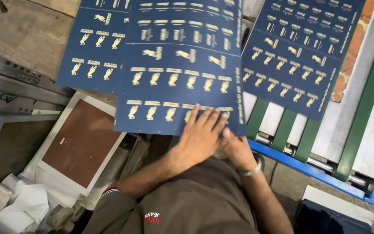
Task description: The person repeatedly picks up blue printed sheets from a wooden table and feeds them into a blue machine with rollers. The person handles the sheets one at a time, placing them onto the machine's conveyor belt to be processed.
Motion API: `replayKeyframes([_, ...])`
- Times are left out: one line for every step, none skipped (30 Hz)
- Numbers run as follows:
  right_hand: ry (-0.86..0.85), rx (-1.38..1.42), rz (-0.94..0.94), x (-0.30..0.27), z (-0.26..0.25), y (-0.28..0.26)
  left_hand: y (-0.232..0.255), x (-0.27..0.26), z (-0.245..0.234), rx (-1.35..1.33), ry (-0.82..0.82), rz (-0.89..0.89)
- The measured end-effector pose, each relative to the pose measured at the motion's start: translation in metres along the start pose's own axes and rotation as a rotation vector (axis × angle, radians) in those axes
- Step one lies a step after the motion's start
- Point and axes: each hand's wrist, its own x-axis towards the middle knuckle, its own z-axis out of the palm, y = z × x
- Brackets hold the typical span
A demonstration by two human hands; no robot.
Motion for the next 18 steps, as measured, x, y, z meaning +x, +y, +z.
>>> replayKeyframes([0.125, 0.019, 0.045, 0.003, 0.001, 0.002, 0.005, 0.000, 0.001, -0.071, -0.025, 0.010])
replayKeyframes([0.209, 0.107, 0.037, 0.006, -0.003, 0.001, 0.002, -0.001, -0.001, -0.059, -0.058, 0.018])
replayKeyframes([0.290, 0.196, 0.024, 0.010, -0.010, -0.002, -0.007, -0.001, -0.004, -0.044, -0.088, 0.027])
replayKeyframes([0.371, 0.285, 0.011, 0.012, -0.020, -0.004, -0.018, -0.002, -0.009, -0.028, -0.119, 0.036])
replayKeyframes([0.416, 0.212, -0.105, 0.009, -0.034, -0.008, -0.031, -0.005, -0.015, 0.024, -0.101, 0.004])
replayKeyframes([0.459, 0.138, -0.221, 0.005, -0.053, -0.013, -0.046, -0.010, -0.023, 0.077, -0.083, -0.028])
replayKeyframes([0.495, 0.161, -0.248, 0.000, -0.073, -0.018, -0.062, -0.015, -0.030, 0.128, -0.068, -0.058])
replayKeyframes([0.532, 0.183, -0.276, -0.005, -0.094, -0.023, -0.077, -0.019, -0.036, 0.140, -0.048, -0.133])
replayKeyframes([0.595, 0.195, -0.314, -0.009, -0.115, -0.025, -0.092, -0.023, -0.041, 0.148, -0.033, -0.206])
replayKeyframes([0.659, 0.206, -0.353, -0.013, -0.135, -0.025, -0.105, -0.027, -0.044, 0.206, 0.004, -0.204])
replayKeyframes([0.690, 0.191, -0.405, -0.017, -0.153, -0.025, -0.117, -0.028, -0.046, 0.264, 0.046, -0.196])
replayKeyframes([0.722, 0.174, -0.458, -0.022, -0.170, -0.024, -0.125, -0.030, -0.045, 0.321, 0.090, -0.188])
replayKeyframes([0.748, 0.156, -0.515, -0.024, -0.184, -0.025, -0.132, -0.031, -0.044, 0.324, 0.099, -0.150])
replayKeyframes([0.806, 0.162, -0.535, -0.027, -0.197, -0.026, -0.138, -0.031, -0.043, 0.328, 0.109, -0.112])
replayKeyframes([0.860, 0.166, -0.546, -0.030, -0.207, -0.026, -0.141, -0.035, -0.041, 0.332, 0.114, -0.082])
replayKeyframes([0.915, 0.170, -0.558, -0.034, -0.214, -0.024, -0.142, -0.037, -0.039, 0.341, 0.120, -0.075])
replayKeyframes([0.935, 0.152, -0.556, -0.040, -0.218, -0.020, -0.144, -0.041, -0.038, 0.350, 0.124, -0.069])
replayKeyframes([0.955, 0.134, -0.553, -0.047, -0.221, -0.017, -0.144, -0.043, -0.037, 0.359, 0.128, -0.062])
